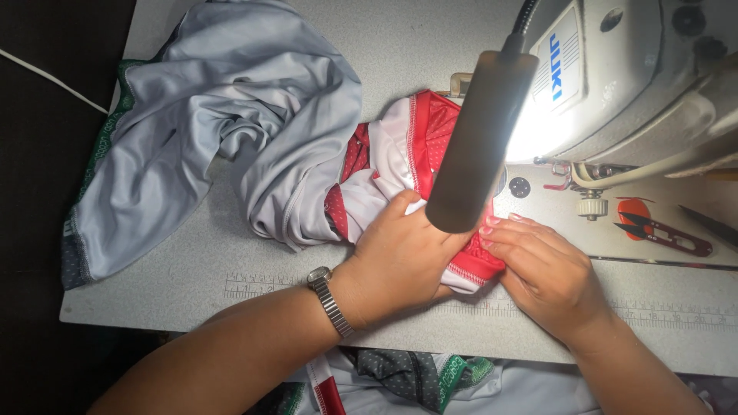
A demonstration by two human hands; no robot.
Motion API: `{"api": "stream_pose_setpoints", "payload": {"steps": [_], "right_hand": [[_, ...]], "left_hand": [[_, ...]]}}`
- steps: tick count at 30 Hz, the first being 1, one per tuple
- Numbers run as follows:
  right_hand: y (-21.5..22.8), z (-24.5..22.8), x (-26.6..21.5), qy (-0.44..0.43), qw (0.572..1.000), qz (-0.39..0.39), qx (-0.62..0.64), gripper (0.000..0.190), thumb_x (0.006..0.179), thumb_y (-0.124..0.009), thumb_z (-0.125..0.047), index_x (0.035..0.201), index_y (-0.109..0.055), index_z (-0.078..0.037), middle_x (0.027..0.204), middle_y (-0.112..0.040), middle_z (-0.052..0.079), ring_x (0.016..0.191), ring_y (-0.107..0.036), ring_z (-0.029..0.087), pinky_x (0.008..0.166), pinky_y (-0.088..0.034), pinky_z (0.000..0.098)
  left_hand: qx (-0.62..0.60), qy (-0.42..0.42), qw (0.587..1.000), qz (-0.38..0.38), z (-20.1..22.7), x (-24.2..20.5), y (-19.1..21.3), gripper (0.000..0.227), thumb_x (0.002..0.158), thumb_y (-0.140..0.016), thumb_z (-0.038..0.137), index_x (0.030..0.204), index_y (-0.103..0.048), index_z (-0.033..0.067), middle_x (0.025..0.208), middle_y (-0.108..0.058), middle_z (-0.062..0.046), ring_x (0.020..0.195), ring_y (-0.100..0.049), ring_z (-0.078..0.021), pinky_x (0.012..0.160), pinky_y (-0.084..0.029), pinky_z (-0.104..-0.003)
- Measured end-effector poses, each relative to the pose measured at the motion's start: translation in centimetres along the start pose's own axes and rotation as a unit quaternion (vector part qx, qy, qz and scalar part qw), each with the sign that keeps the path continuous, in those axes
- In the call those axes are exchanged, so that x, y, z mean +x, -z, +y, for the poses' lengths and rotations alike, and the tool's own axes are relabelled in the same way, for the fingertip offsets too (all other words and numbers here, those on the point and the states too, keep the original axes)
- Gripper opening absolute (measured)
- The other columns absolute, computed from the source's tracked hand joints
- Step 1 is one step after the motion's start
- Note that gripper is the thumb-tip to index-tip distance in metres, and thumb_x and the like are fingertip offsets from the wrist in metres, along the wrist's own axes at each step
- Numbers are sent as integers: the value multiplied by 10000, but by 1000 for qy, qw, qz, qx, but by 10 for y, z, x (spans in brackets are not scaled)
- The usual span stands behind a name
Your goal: The person is inspecting a garment for loose threads and using a pair of snips to trim them off at a sewing workstation.
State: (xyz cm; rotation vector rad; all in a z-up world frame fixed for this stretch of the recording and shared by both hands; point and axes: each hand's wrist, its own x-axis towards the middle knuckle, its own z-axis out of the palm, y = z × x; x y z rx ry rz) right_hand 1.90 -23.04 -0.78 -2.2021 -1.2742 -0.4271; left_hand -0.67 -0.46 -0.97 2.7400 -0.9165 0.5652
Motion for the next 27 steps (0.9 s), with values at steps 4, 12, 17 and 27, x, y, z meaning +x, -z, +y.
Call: {"api": "stream_pose_setpoints", "payload": {"steps": [4,12,17,27], "right_hand": [[1,-2,3,3,1000,4,4,192,875,-576,163,976,-701,57,1034,-726,158,989,-704,334,1015,-567,462],[-2,1,2,-1,1000,3,-6,226,877,-567,172,1001,-708,46,1058,-730,152,1009,-706,325,1030,-559,451],[0,-3,13,-17,1000,-4,-11,179,915,-596,134,1011,-721,48,1045,-731,148,1019,-695,318,1063,-536,437],[0,-6,7,-2,999,1,-49,174,936,-605,126,1043,-720,50,1089,-720,160,1051,-689,337,1038,-548,420]], "left_hand": [[14,0,1000,-20,1,-1,2,985,567,-845,625,1381,-561,148,1263,-674,-5,1072,-622,-197,908,-409,-408],[-6,4,1000,0,1,0,1,793,653,-809,562,1304,-612,153,1202,-678,-8,1055,-615,-191,932,-407,-402],[-25,20,999,14,-5,3,-5,617,710,-748,527,1216,-681,181,1161,-702,-42,1096,-622,-252,969,-410,-453],[44,-43,998,-10,-9,-2,-1,814,701,-769,394,1443,-546,144,1298,-652,55,1182,-597,-171,1049,-407,-428]]}}
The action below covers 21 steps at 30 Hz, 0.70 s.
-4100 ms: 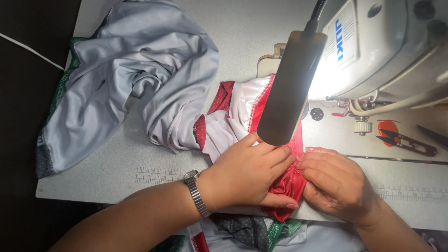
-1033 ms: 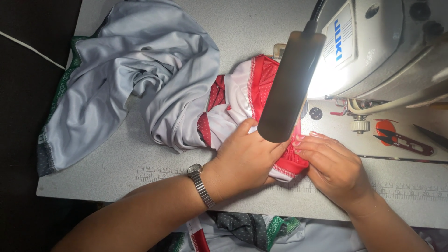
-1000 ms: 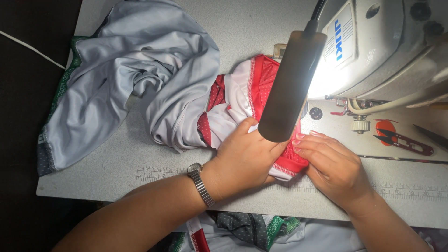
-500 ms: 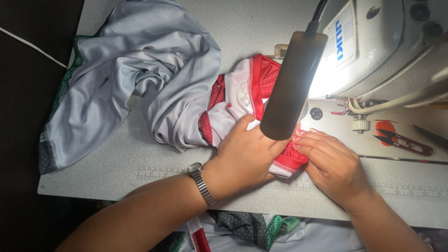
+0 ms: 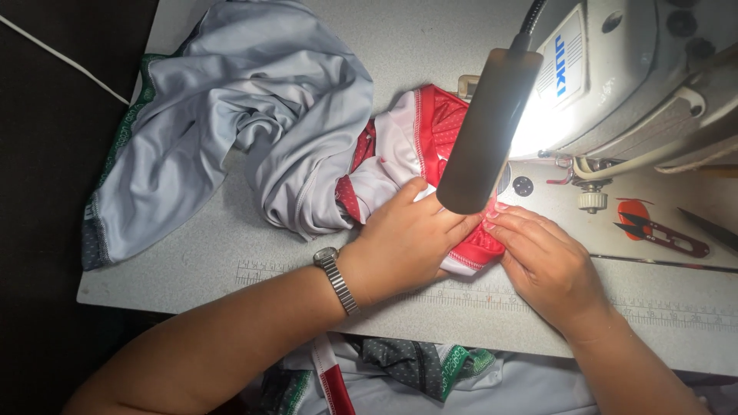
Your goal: The person is inspecting a garment for loose threads and using a pair of snips to trim them off at a sewing workstation.
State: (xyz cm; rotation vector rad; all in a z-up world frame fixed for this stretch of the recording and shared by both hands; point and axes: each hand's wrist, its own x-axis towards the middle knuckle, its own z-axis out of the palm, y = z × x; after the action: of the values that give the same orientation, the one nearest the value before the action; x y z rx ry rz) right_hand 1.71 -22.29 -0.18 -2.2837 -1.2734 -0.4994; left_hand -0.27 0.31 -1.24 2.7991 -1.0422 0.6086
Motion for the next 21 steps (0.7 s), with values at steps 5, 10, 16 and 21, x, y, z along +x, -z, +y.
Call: {"api": "stream_pose_setpoints", "payload": {"steps": [5,10,16,21], "right_hand": [[-2,2,1,0,1000,2,4,209,934,-588,144,1060,-722,45,1090,-722,154,1058,-692,332,1050,-547,417],[-4,7,1,-17,1000,2,-2,216,917,-603,146,1050,-733,37,1090,-734,143,1060,-694,315,1068,-537,433],[-8,14,-1,-27,998,-15,-48,140,963,-638,23,1055,-742,10,1152,-732,106,1149,-656,336,1078,-508,420],[-15,24,-13,-70,988,-48,-127,199,932,-690,-74,1116,-764,-100,1250,-727,-19,1230,-615,284,1055,-495,405]], "left_hand": [[-3,6,1000,16,1,1,-5,777,658,-825,473,1341,-617,167,1278,-665,57,1112,-611,-173,990,-418,-412],[-21,19,999,29,-2,6,-7,725,695,-817,444,1332,-616,161,1251,-677,16,1124,-613,-211,974,-423,-424],[-44,31,998,41,-8,11,-14,453,753,-739,431,1143,-724,201,1136,-722,-13,1156,-597,-241,994,-417,-462],[-74,27,991,104,-14,15,-12,349,907,-639,226,1250,-681,179,1165,-711,-38,1080,-619,-256,914,-442,-442]]}}
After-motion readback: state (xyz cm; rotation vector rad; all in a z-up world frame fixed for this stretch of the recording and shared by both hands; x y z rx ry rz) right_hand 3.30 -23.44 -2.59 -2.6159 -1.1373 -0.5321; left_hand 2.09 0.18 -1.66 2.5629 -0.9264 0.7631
